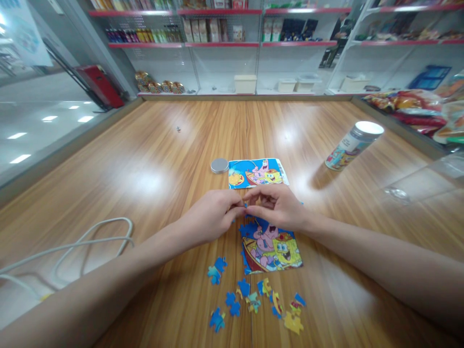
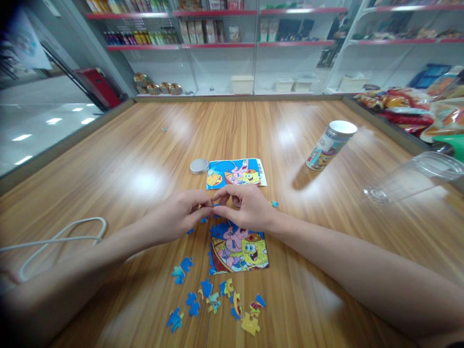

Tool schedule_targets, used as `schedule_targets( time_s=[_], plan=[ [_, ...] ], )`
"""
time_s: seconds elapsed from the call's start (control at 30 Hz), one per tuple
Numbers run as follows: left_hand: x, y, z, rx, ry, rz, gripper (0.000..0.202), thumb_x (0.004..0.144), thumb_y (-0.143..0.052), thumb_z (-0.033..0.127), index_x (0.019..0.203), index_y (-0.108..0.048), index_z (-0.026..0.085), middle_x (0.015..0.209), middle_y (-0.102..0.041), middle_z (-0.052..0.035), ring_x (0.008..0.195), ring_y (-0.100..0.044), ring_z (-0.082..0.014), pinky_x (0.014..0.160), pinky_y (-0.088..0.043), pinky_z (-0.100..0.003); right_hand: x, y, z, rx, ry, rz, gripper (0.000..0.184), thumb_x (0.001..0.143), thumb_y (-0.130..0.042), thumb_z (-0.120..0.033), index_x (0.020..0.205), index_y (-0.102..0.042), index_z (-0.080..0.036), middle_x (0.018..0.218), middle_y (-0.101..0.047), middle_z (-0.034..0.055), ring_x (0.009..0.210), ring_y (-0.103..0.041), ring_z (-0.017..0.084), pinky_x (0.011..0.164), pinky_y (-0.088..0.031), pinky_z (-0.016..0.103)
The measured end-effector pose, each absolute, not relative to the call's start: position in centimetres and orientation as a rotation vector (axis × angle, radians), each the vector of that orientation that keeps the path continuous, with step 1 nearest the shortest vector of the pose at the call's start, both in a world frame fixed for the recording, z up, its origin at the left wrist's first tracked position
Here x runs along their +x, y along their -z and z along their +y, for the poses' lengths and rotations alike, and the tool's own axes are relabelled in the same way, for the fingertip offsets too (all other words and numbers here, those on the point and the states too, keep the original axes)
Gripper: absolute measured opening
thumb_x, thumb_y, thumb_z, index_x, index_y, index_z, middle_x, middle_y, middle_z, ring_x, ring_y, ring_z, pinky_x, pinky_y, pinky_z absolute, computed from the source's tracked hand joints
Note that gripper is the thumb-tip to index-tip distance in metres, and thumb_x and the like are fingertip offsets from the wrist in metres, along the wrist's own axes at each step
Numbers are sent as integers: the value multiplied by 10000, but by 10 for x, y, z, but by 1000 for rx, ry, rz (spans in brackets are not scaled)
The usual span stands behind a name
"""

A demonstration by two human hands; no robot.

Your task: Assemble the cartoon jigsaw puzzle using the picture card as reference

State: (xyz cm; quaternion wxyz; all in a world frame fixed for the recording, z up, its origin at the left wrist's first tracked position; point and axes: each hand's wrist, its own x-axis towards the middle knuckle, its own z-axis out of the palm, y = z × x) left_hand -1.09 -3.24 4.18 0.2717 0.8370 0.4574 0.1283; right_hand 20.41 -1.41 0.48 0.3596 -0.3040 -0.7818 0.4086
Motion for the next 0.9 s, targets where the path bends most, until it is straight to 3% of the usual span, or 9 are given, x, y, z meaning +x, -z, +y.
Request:
schedule_targets(
  time_s=[0.1, 0.2, 0.3, 0.4, 0.53, 0.7, 0.9],
  plan=[
    [-12, -41, -32, 2318, -362, 1297, 200, 952, -532, 255, 841, -666, 157, 816, -684, -35, 725, -578, -144, 634, -399, -259, 204, -2, -12, -789, -1012, -2067, 275, 840, -691, -220, 1109, -719, -171, 729, -641, -21, 480, -371, 57, 457, -297, 228],
    [-10, -49, -43, 2414, -321, 1352, 197, 944, -578, 302, 848, -680, 164, 779, -689, -34, 672, -583, -146, 604, -385, -269, 205, -3, -10, -893, -917, -2125, 178, 837, -677, -178, 987, -771, -188, 755, -694, 1, 551, -478, 83, 507, -354, 232],
    [-3, -56, -61, 2584, -100, 1057, 226, 974, -558, 331, 885, -714, 194, 835, -724, -41, 718, -646, -166, 617, -403, -282, 205, -5, -13, -1020, -908, -2114, 90, 847, -697, -229, 864, -776, -190, 742, -718, 12, 593, -537, 104, 537, -383, 240],
    [3, -57, -74, 2653, 157, 988, 260, 984, -534, 293, 830, -713, 183, 787, -724, -57, 663, -664, -183, 534, -351, -285, 205, -6, -19, -1055, -941, -2110, 102, 847, -711, -270, 806, -754, -187, 712, -710, 8, 586, -544, 107, 545, -388, 248],
    [6, -56, -74, 2681, 340, 1028, 276, 1001, -503, 287, 894, -741, 198, 772, -728, -76, 641, -675, -208, 492, -288, -291, 204, -7, -23, -1074, -956, -2167, 76, 831, -723, -237, 770, -731, -192, 718, -708, 9, 634, -587, 129, 594, -412, 273],
    [6, -55, -71, 2684, 409, 1052, 329, 1029, -449, 336, 1020, -763, 240, 749, -725, -77, 601, -651, -199, 478, -233, -293, 205, -11, -22, -1033, -681, -2256, 106, 795, -759, -206, 707, -699, -198, 812, -652, 25, 830, -591, 181, 780, -450, 345],
    [5, -52, -71, 2704, 419, 1053, 348, 1033, -431, 376, 1087, -757, 267, 725, -715, -72, 563, -624, -195, 470, -207, -298, 205, -7, -23, -1055, -637, -2303, 66, 807, -747, -193, 770, -693, -190, 911, -581, 45, 900, -556, 200, 827, -458, 365]
  ],
)
